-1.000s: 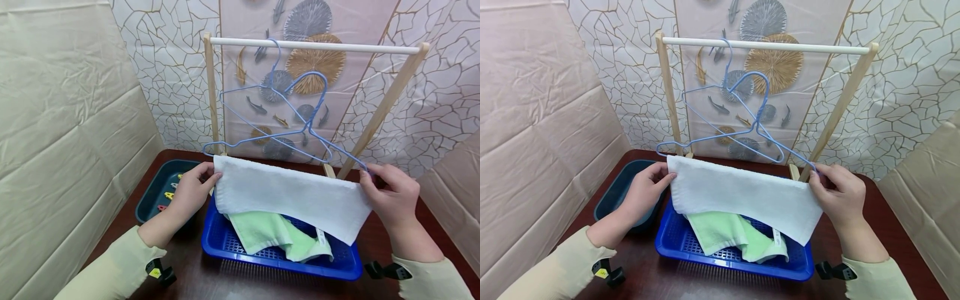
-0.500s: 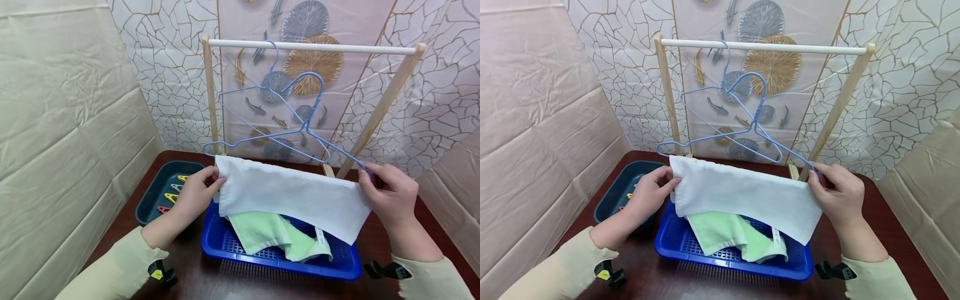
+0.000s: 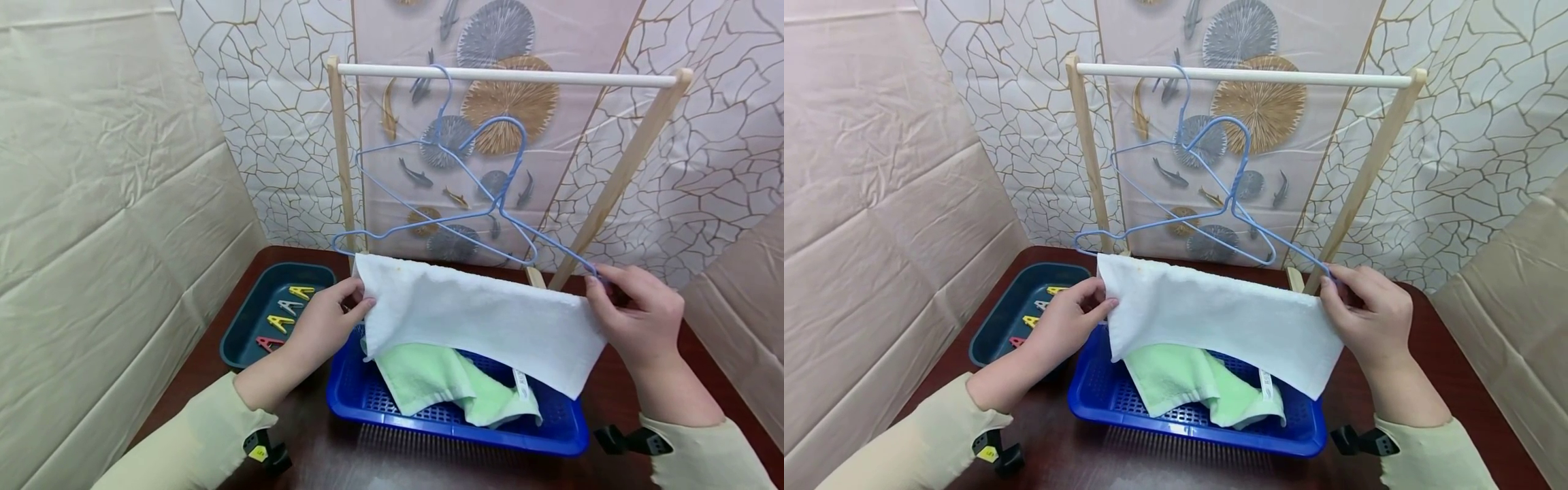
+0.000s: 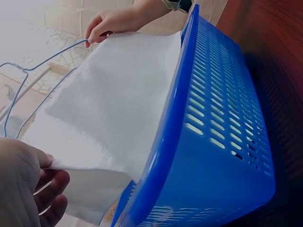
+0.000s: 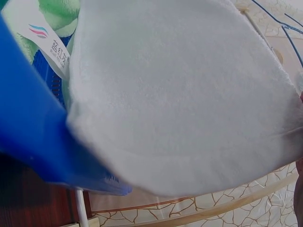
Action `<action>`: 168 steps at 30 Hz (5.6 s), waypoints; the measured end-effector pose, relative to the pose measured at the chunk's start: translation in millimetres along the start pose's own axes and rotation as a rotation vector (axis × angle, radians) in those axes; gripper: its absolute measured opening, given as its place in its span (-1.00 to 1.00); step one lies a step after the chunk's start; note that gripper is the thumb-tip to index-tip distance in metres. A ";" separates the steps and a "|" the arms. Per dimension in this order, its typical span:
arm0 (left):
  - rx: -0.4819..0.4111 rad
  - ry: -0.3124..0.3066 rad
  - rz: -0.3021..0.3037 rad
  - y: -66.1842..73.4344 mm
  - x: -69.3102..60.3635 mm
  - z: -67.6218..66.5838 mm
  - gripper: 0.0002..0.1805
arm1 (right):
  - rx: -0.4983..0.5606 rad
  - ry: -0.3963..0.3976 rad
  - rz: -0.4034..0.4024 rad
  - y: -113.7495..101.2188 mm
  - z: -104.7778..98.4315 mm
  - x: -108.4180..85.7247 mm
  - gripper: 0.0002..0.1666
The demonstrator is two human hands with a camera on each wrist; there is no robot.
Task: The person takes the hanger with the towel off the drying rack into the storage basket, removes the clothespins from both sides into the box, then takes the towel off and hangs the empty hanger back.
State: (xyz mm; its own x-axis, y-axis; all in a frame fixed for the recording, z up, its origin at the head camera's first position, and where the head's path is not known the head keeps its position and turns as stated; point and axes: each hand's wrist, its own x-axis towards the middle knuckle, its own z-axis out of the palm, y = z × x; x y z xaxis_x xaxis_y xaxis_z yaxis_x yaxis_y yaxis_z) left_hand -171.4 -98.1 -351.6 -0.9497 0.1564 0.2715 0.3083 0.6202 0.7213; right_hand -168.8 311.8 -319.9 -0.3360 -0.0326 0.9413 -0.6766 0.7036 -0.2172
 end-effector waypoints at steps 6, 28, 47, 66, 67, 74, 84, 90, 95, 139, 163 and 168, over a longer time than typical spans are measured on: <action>0.009 -0.040 0.017 -0.1 -3.7 2.7 -0.92 | 0.008 -0.017 -0.005 -0.4 -0.2 0.6 -0.69; 0.083 -0.149 0.074 4.4 -15.2 9.5 -0.89 | 0.027 -0.006 0.008 -2.7 1.8 1.7 -0.76; 0.108 -0.274 0.109 5.0 -20.5 16.4 -0.88 | 0.005 -0.038 0.020 -2.6 1.3 1.3 -0.78; 0.114 -0.267 0.025 0.5 -22.7 17.2 -0.85 | 0.023 -0.022 0.013 -3.9 2.9 0.3 -0.74; 0.116 -0.262 0.014 -0.4 -22.4 16.2 -0.85 | 0.026 -0.020 0.013 -4.2 2.9 0.4 -0.74; 0.124 -0.208 -0.046 -3.9 -17.7 8.5 -0.79 | 0.036 -0.008 0.008 -4.6 3.2 0.6 -0.73; 0.113 -0.126 -0.095 0.9 -2.8 -9.4 -0.72 | 0.052 0.002 0.004 -5.1 4.5 0.2 -0.72; 0.115 -0.103 -0.092 2.9 7.0 -17.7 -0.68 | 0.055 -0.008 -0.003 -6.4 4.1 -0.3 -0.70; 0.112 -0.065 -0.072 6.0 12.0 -22.7 -0.73 | 0.061 -0.008 -0.007 -6.8 3.8 -0.2 -0.70; 0.087 -0.098 -0.036 5.6 9.5 -15.7 -0.83 | 0.040 -0.036 -0.027 -10.0 6.9 -0.9 -0.64; 0.122 -0.164 0.048 11.6 2.9 -2.4 -0.81 | 0.053 -0.034 -0.020 -10.8 8.8 0.6 -0.68; 0.123 -0.184 0.055 10.9 1.5 1.2 -0.81 | 0.043 -0.043 -0.016 -11.2 8.5 0.7 -0.70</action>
State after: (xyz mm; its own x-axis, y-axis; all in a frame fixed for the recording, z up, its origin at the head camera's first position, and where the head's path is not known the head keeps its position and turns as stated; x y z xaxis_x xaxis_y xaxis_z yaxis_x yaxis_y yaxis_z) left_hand -169.6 -90.2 -344.2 -0.9292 0.3231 0.1793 0.3615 0.6942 0.6224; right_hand -167.1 297.9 -318.9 -0.3524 -0.0749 0.9329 -0.7092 0.6718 -0.2139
